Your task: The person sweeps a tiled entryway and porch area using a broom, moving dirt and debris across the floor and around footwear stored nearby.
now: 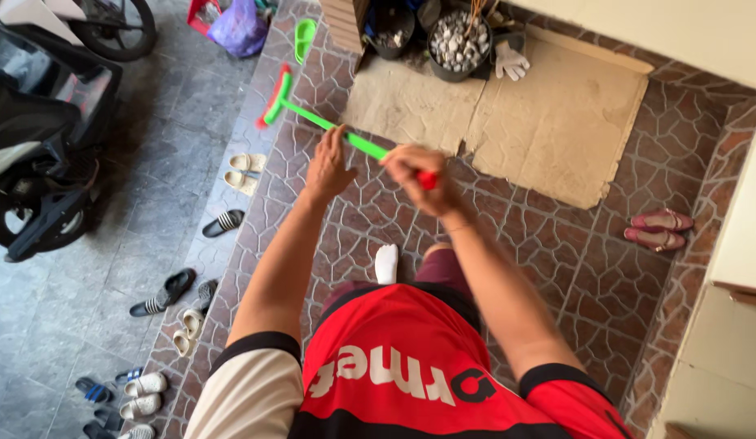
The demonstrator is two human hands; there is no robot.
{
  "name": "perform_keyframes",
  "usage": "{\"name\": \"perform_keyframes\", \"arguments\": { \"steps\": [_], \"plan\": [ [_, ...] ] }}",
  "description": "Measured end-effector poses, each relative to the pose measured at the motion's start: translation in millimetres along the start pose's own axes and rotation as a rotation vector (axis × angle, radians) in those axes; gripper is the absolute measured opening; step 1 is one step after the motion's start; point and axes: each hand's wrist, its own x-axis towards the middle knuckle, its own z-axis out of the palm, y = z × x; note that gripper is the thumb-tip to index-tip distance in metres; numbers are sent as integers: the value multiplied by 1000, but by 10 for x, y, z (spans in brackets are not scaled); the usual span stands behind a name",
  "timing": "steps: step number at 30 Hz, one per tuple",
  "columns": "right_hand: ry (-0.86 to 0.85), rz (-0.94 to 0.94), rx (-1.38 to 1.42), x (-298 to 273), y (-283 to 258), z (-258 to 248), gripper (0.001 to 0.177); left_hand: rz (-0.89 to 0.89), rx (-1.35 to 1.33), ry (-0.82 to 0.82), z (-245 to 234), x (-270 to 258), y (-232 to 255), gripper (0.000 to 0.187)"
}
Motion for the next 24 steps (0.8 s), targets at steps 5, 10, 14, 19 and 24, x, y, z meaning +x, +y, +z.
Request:
{"name": "perform_keyframes", "arguments": {
  "steps": [5, 10, 14, 19, 24],
  "plan": [
    [3, -221, 493, 246, -699, -957, 59, 449, -275, 164, 94, 632, 849, 18],
    [175, -256, 544, -39, -1241, -2087, 53, 548, -386, -70, 726, 1033, 2298, 25],
    [192, -161, 394, -338, -1419, -2744, 51, 597, -346, -411, 1235, 1235, 3510, 41],
    [319, -6, -111, -778, -1174, -3458, 38, 946, -739, -393, 2259, 1483, 4714, 43],
    [220, -75, -471, -1029, -474, -4009, 35, 956, -555, -297, 3147, 1793, 5212, 44]
  ]
}}
